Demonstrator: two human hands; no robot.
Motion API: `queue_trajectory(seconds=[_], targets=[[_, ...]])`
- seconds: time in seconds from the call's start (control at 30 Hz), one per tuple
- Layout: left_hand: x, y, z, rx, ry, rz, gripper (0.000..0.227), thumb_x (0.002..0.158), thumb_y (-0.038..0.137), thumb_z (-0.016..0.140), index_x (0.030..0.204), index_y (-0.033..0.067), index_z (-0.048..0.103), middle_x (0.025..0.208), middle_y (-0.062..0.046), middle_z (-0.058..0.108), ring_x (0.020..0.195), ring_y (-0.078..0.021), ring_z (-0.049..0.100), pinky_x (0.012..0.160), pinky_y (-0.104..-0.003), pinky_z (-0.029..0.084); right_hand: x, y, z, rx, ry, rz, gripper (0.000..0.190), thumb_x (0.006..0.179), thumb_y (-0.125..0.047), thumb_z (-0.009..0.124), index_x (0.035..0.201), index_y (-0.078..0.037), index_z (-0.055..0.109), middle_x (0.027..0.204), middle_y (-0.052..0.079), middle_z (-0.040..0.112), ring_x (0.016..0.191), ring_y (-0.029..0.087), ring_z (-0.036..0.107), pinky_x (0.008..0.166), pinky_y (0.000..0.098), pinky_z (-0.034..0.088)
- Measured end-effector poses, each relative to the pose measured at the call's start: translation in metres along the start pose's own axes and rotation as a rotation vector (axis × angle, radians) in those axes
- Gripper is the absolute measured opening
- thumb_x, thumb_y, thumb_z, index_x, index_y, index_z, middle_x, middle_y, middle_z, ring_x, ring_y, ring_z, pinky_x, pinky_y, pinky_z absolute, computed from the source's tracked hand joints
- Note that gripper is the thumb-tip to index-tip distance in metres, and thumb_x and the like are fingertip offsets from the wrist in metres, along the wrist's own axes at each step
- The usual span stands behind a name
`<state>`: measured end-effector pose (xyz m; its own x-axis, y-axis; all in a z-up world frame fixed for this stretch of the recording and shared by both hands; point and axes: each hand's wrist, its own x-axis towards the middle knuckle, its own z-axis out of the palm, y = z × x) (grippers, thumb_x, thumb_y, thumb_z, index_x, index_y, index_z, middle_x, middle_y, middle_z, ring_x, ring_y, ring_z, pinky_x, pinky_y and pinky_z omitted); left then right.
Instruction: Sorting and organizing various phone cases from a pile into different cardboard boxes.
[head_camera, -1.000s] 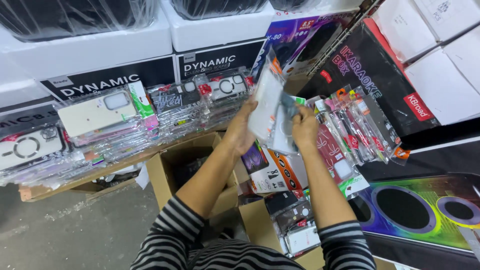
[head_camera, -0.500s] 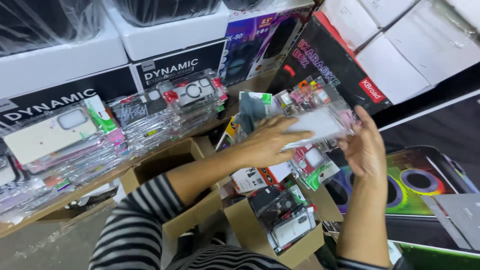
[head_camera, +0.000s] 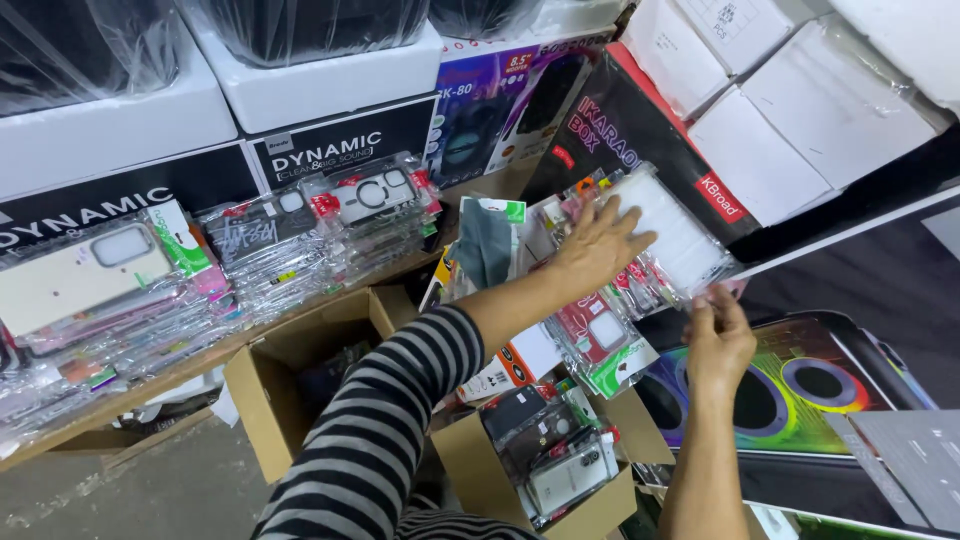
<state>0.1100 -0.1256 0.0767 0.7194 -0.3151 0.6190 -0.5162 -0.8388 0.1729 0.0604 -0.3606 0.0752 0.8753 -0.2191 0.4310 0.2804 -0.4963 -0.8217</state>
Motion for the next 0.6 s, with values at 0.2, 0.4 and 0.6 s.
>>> queue_trajectory(seconds=[0.2,0.4,0.6], targets=[[0.000,-0.002,0.000,-0.056,-0.063,-0.020,0.040,0.102,0.018,0.043,0.137,0.0164,0.062,0.148,-0.021,0.052,0.146,-0.0513,0.032,0.107,-0.070,0.037,0.003,-0.011,-0.016,-0.435,-0.173,0.064,0.031,0.103,-0.036,0.070,0.130,-0.022,0.074,0.071,0.006,0.069,0.080,0.026,0.071,0.070,0.0447,0.056],[-0.017,0.000,-0.044,-0.008,-0.031,-0.130,0.052,0.108,0.011,0.040,0.157,0.0258,0.038,0.167,-0.014,0.029,0.158,-0.0436,0.014,0.119,-0.072,0.024,-0.020,-0.082,-0.033,-0.556,-0.025,-0.388,0.036,0.113,-0.027,0.069,0.143,-0.009,0.070,0.119,0.023,0.072,0.099,0.049,0.066,0.084,0.0605,0.051],[-0.139,-0.033,-0.076,0.201,0.525,-0.543,0.040,0.099,0.014,0.056,0.138,0.0090,0.057,0.132,-0.024,0.055,0.115,-0.0459,0.058,0.082,-0.056,0.052,-0.049,-0.102,0.047,-0.139,-0.281,-0.501,0.032,0.096,0.007,0.062,0.123,-0.001,0.075,0.109,0.024,0.073,0.107,0.046,0.067,0.091,0.0519,0.052]])
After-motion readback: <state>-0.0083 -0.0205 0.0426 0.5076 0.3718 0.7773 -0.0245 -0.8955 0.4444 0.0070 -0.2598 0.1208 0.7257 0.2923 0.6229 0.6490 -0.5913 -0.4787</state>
